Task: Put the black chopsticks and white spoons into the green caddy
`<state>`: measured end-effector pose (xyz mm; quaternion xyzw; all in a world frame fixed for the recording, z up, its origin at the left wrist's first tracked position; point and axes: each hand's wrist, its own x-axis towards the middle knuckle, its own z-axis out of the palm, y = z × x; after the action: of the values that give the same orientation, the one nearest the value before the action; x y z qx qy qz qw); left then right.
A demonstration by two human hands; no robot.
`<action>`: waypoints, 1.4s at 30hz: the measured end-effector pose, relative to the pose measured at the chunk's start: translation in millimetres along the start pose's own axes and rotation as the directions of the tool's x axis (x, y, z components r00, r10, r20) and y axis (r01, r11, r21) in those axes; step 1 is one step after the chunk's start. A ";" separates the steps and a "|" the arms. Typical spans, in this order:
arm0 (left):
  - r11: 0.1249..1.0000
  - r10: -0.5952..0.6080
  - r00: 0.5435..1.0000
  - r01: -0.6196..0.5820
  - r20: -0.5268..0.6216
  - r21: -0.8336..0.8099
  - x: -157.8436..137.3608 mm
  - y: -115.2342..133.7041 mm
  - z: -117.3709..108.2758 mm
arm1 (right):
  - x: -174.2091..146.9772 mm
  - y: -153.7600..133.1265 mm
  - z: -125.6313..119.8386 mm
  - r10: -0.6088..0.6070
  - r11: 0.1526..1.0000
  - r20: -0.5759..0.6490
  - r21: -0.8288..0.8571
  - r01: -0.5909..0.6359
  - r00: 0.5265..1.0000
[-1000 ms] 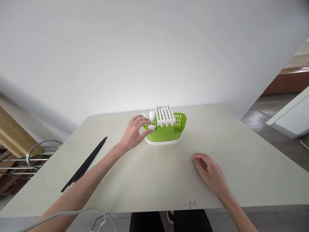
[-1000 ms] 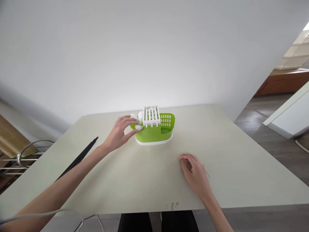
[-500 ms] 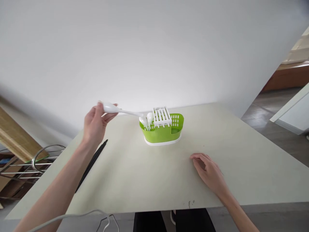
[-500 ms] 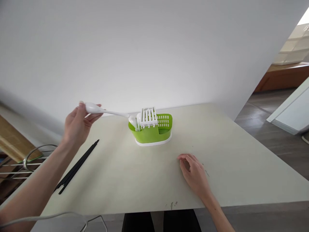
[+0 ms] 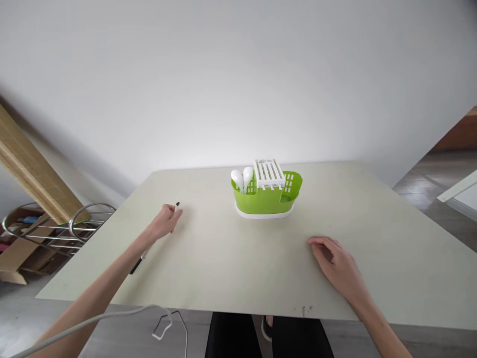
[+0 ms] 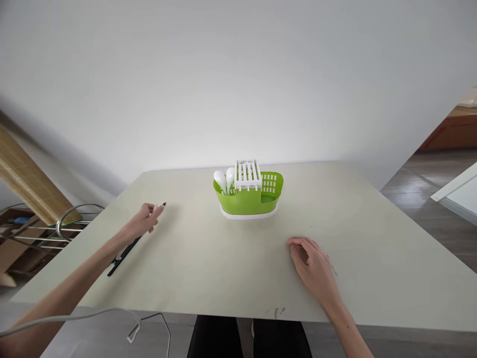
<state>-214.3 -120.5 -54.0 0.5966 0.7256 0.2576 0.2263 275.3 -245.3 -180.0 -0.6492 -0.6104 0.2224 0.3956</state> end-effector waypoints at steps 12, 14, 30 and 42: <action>0.773 0.167 0.978 -0.209 0.126 0.599 -1.0 -19.6 25.7 | -1.2 -0.6 0.4 0.004 1.000 -0.004 -0.013 -0.004 1.000; 0.740 0.199 0.972 -0.233 0.126 0.631 0.2 -18.9 28.1 | -1.0 -0.5 0.2 0.012 1.000 0.001 -0.013 -0.012 1.000; 0.918 0.393 0.915 -0.386 -0.087 0.091 27.3 134.0 71.2 | 1.3 -7.2 -1.3 0.030 0.999 0.020 0.032 -0.031 0.999; 0.880 0.239 0.971 -0.214 0.005 -0.423 59.9 173.9 99.8 | 3.3 -12.4 -0.5 0.020 0.997 0.021 0.078 -0.021 1.000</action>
<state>-31.6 -24.2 -19.6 0.6217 0.5718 0.4151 0.3379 268.6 -242.9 -169.3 -0.6372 -0.5985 0.2565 0.4123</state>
